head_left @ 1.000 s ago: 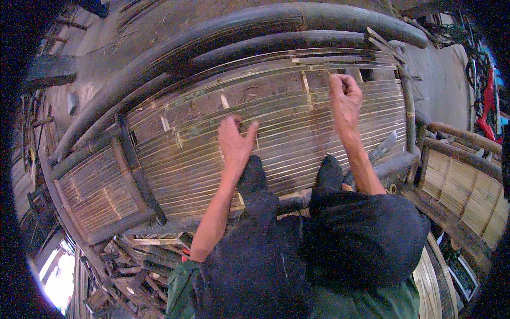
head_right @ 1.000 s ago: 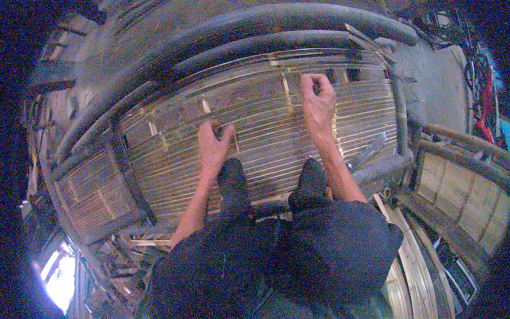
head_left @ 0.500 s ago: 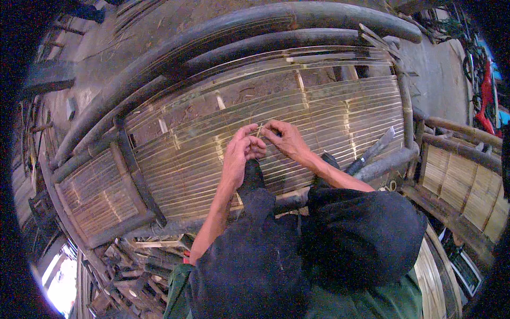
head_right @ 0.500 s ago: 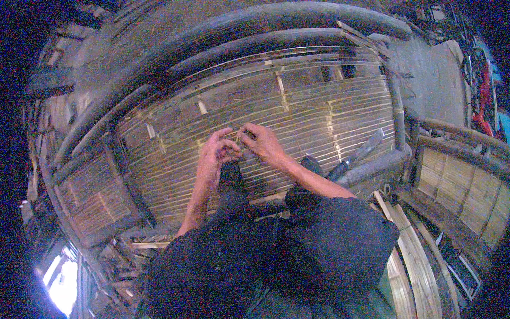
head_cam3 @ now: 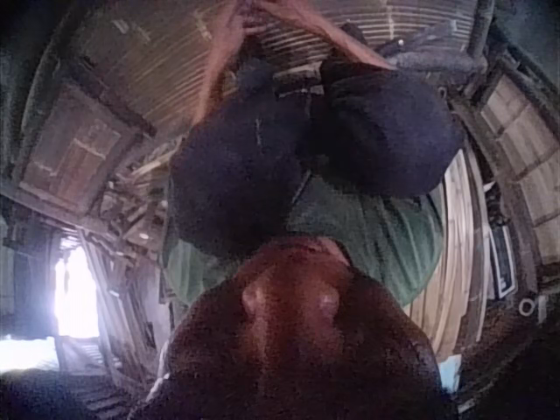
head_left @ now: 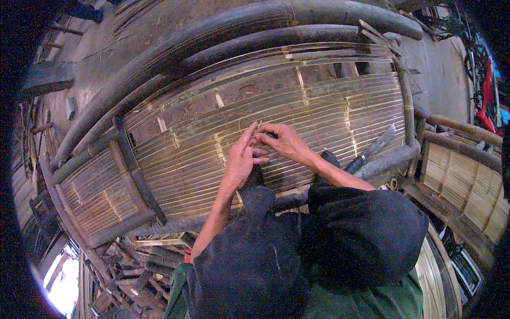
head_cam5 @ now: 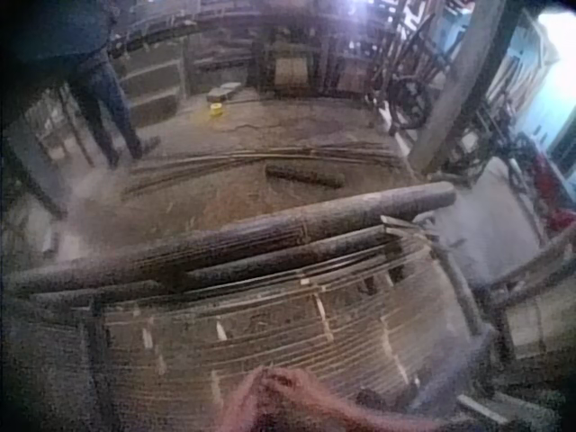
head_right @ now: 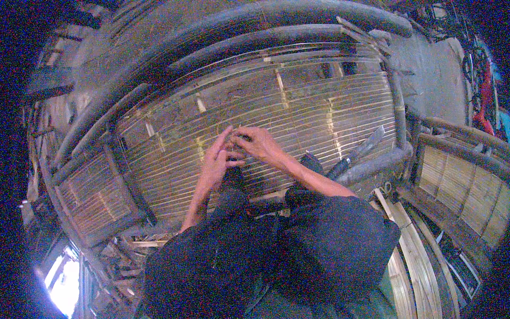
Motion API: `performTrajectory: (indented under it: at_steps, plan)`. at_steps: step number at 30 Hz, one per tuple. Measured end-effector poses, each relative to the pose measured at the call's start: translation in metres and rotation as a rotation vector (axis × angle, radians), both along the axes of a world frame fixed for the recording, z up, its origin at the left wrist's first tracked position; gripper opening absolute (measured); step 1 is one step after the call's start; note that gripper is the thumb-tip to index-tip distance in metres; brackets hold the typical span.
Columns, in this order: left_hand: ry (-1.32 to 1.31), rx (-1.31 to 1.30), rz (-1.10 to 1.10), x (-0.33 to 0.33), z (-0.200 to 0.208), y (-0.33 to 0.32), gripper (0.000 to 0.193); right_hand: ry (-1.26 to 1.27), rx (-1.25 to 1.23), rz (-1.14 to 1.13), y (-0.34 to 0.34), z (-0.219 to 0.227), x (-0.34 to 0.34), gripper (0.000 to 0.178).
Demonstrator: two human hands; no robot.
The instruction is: The person sits on the floor and weaves thin bamboo strips into a larger bamboo mat. They repeatedly insert strips, adjust alignment, and tie them with thin twine to secure the weave.
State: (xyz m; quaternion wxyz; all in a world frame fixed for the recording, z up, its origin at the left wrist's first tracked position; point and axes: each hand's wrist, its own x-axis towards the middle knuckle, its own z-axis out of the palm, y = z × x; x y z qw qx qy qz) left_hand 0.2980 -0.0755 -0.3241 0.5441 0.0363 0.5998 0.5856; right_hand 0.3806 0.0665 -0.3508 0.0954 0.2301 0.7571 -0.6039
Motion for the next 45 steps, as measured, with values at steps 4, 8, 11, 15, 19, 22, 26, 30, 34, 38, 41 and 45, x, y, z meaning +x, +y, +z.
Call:
performTrajectory:
  at_steps: [4, 8, 11, 15, 19, 22, 26, 30, 34, 38, 41, 45]
  plan:
    - [0.122, -0.036, -0.032, 0.001, -0.006, -0.007, 0.051, 0.028, -0.041, -0.011, -0.005, 0.003, -0.003, 0.024]
    - [0.448, -0.120, -0.143, 0.002, 0.000, -0.007, 0.032, 0.079, -0.089, -0.009, -0.006, 0.002, -0.003, 0.024]
    - [0.951, -0.309, -0.396, -0.005, -0.001, -0.015, 0.020, 0.109, -0.032, 0.102, -0.003, 0.003, -0.001, 0.024]
    - [0.895, -0.331, -0.350, -0.024, 0.008, -0.027, 0.019, 0.025, 0.408, 0.393, 0.028, 0.021, 0.009, 0.027]
    - [1.100, -0.447, -0.383, -0.055, 0.012, -0.060, 0.018, 0.114, 0.610, 0.473, 0.066, 0.002, 0.023, 0.028]
    - [1.349, -0.525, -0.355, -0.070, 0.010, -0.083, 0.015, 0.124, 0.548, 0.431, 0.085, 0.011, 0.025, 0.024]
    - [1.577, -0.637, -0.289, -0.079, 0.020, -0.083, 0.012, -0.016, 0.425, 0.354, 0.106, 0.031, 0.028, 0.023]
    - [1.514, -0.649, -0.364, -0.084, 0.039, -0.088, 0.015, -0.005, 0.284, 0.251, 0.115, 0.042, 0.025, 0.025]
    - [1.451, -0.586, -0.367, -0.086, 0.040, -0.088, 0.017, -0.010, 0.371, 0.250, 0.119, 0.054, 0.022, 0.025]
    - [1.290, -0.549, -0.367, -0.087, 0.051, -0.081, 0.018, 0.012, 0.429, 0.244, 0.119, 0.048, 0.025, 0.028]
    - [1.232, -0.451, -0.401, -0.091, 0.059, -0.078, 0.018, 0.008, 0.469, 0.302, 0.118, 0.033, 0.027, 0.025]
    - [0.972, -0.472, -0.327, -0.088, 0.066, -0.072, 0.019, 0.013, 0.500, 0.292, 0.106, 0.018, 0.023, 0.024]
